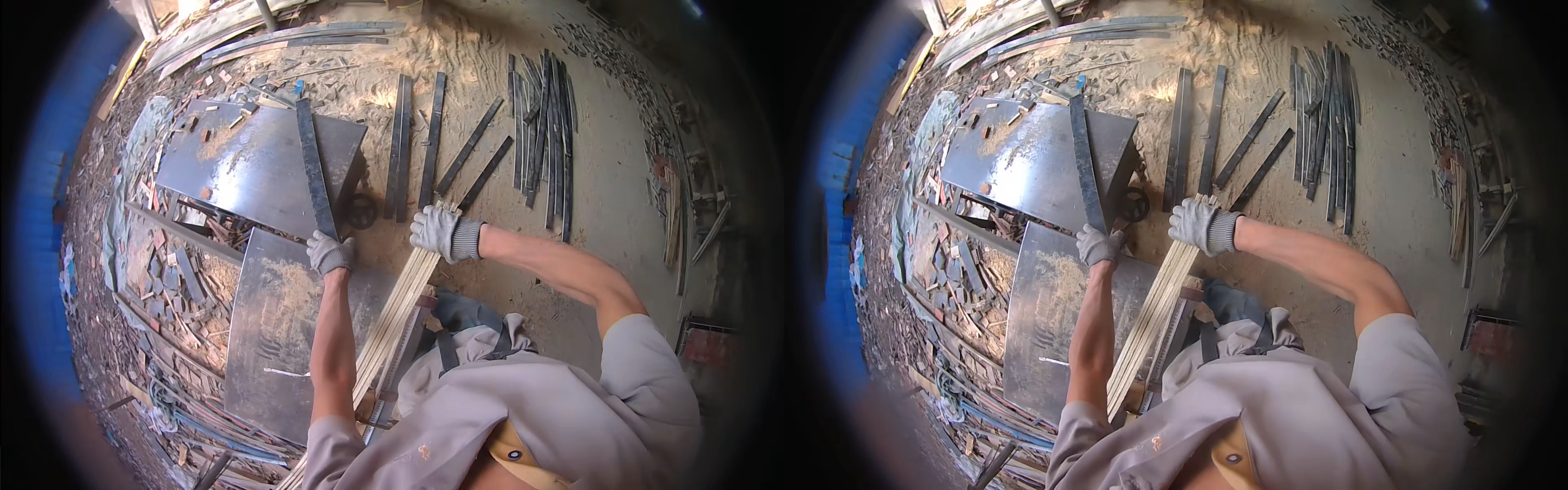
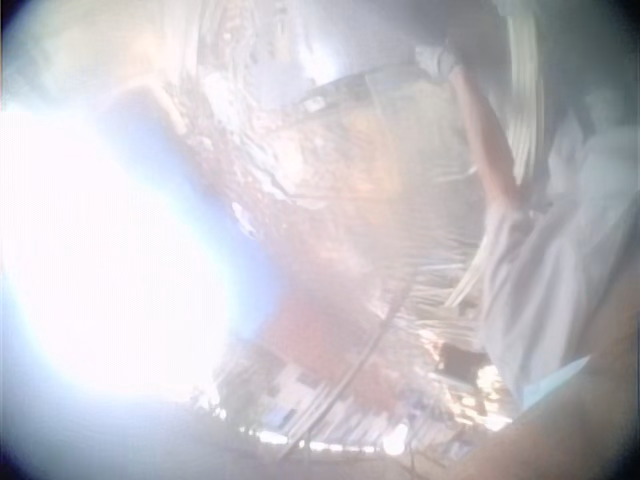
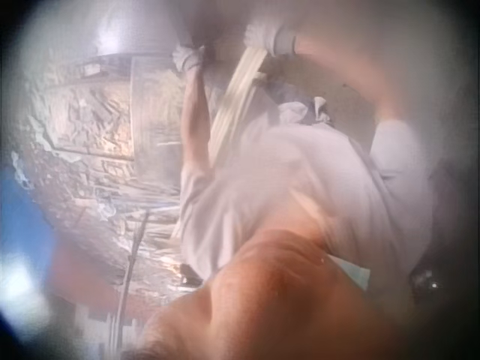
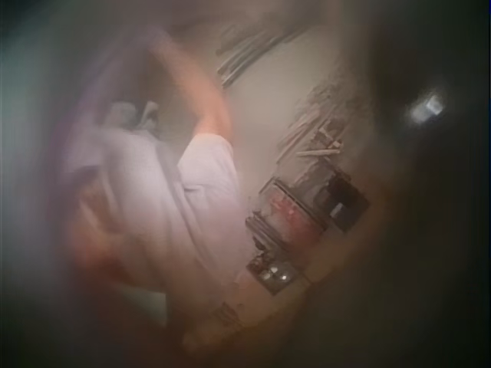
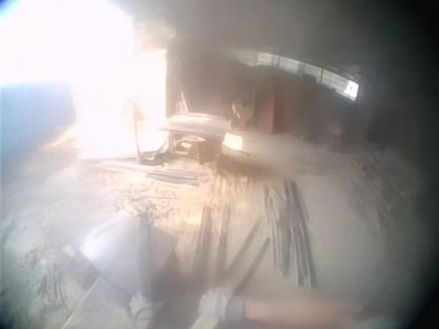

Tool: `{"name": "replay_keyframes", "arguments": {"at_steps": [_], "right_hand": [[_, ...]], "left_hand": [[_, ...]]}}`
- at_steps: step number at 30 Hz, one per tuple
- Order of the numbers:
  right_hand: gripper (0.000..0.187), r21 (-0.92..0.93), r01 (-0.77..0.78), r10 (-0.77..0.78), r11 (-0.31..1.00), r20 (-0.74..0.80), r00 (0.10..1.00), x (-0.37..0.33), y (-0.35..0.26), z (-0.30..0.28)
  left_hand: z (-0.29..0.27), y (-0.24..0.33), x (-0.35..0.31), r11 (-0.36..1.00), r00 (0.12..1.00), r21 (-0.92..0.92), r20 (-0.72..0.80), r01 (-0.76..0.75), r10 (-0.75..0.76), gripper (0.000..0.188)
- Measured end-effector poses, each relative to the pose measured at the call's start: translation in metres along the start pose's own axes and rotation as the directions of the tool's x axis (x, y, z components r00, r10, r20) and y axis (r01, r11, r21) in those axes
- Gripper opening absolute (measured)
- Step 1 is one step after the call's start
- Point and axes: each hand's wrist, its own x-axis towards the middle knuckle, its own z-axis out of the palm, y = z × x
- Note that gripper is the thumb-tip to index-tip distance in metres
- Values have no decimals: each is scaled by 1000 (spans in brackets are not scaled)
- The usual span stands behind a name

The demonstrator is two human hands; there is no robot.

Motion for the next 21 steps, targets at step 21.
{"name": "replay_keyframes", "arguments": {"at_steps": [21], "right_hand": [[23, 166, 253, -280, 953, 169, 945, 164, -198, 87]], "left_hand": [[25, -236, -303, 998, 999, 50, -35, 34, -33, 101]]}}
